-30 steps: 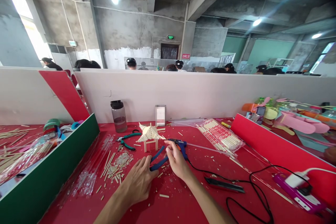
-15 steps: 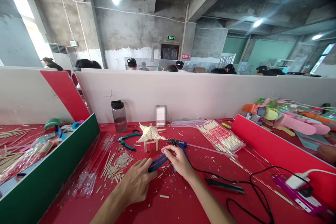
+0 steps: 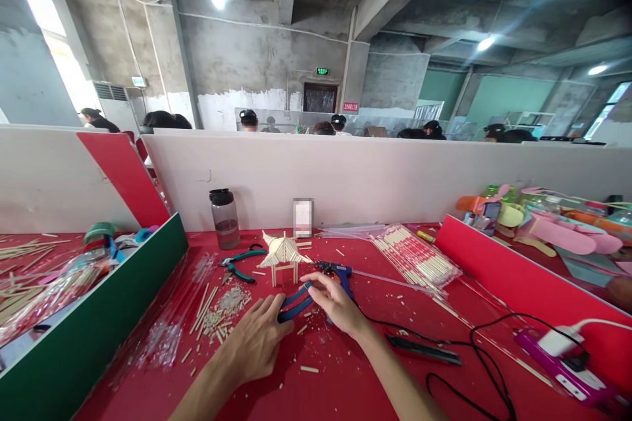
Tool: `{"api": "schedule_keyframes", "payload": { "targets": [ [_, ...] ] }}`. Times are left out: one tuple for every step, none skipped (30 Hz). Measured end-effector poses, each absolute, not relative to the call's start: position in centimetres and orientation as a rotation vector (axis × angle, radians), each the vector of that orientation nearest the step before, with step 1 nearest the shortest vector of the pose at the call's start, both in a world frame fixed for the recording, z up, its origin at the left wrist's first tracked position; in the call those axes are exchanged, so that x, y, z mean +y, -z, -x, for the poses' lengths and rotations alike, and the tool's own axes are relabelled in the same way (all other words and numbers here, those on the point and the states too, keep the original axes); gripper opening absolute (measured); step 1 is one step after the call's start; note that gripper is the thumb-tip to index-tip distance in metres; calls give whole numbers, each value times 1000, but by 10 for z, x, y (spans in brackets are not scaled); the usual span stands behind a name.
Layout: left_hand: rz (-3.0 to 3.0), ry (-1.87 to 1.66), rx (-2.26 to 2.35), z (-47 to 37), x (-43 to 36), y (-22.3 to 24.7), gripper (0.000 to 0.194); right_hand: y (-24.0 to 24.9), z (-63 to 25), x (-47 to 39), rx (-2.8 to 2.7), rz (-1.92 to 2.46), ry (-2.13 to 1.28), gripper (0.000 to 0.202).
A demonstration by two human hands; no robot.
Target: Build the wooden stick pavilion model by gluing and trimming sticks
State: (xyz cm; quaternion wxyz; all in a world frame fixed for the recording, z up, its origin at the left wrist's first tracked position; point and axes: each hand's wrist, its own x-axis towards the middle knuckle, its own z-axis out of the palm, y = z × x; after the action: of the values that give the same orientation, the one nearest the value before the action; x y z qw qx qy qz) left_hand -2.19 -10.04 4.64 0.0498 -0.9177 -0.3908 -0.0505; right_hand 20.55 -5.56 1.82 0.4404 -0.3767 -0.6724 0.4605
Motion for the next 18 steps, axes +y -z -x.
{"api": "schedule_keyframes", "payload": {
  "targets": [
    [2793,152,-1193,22,-100,-46,20,-19,-205,-56,-1673,946,-1141,35],
    [2792,149,-1198,22,-100,-47,20,-19,-206,-56,-1681,952,-1138,35],
    [2792,145,-1202,22,-100,-47,20,-20,-206,-57,-1690,954,-1133,35],
    [2795,142,-1203,22,-100,-47,21,-21,-206,-57,-1696,953,-1130,35],
    [2798,140,-1201,22,-100,-47,22,-21,-207,-58,-1699,952,-1131,35],
    [2800,139,-1199,22,-100,-48,23,-22,-207,-59,-1698,951,-1131,35],
    [2801,139,-1196,21,-100,-48,24,-23,-207,-59,-1695,952,-1132,36],
    [2802,140,-1193,21,-100,-49,25,-23,-208,-60,-1689,955,-1133,37],
    [2803,140,-1190,21,-100,-49,26,-24,-208,-60,-1684,959,-1134,38],
    [2804,141,-1189,21,-100,-50,27,-24,-208,-60,-1680,962,-1136,38],
    [2804,142,-1189,21,-101,-50,29,-24,-209,-60,-1677,963,-1140,38],
    [2805,140,-1187,21,-100,-50,31,-24,-209,-60,-1673,963,-1145,38],
    [2806,138,-1185,21,-100,-49,32,-23,-209,-59,-1672,961,-1152,38],
    [2807,134,-1181,21,-100,-48,34,-23,-209,-59,-1672,959,-1155,38],
    [2806,129,-1178,22,-100,-47,35,-22,-209,-59,-1676,956,-1155,37],
    [2806,125,-1175,22,-99,-46,37,-22,-209,-58,-1682,954,-1153,36],
    [2809,121,-1170,23,-99,-45,38,-22,-209,-58,-1691,955,-1149,36],
    [2813,118,-1165,23,-99,-45,39,-21,-209,-58,-1697,958,-1145,36]
  ]
}}
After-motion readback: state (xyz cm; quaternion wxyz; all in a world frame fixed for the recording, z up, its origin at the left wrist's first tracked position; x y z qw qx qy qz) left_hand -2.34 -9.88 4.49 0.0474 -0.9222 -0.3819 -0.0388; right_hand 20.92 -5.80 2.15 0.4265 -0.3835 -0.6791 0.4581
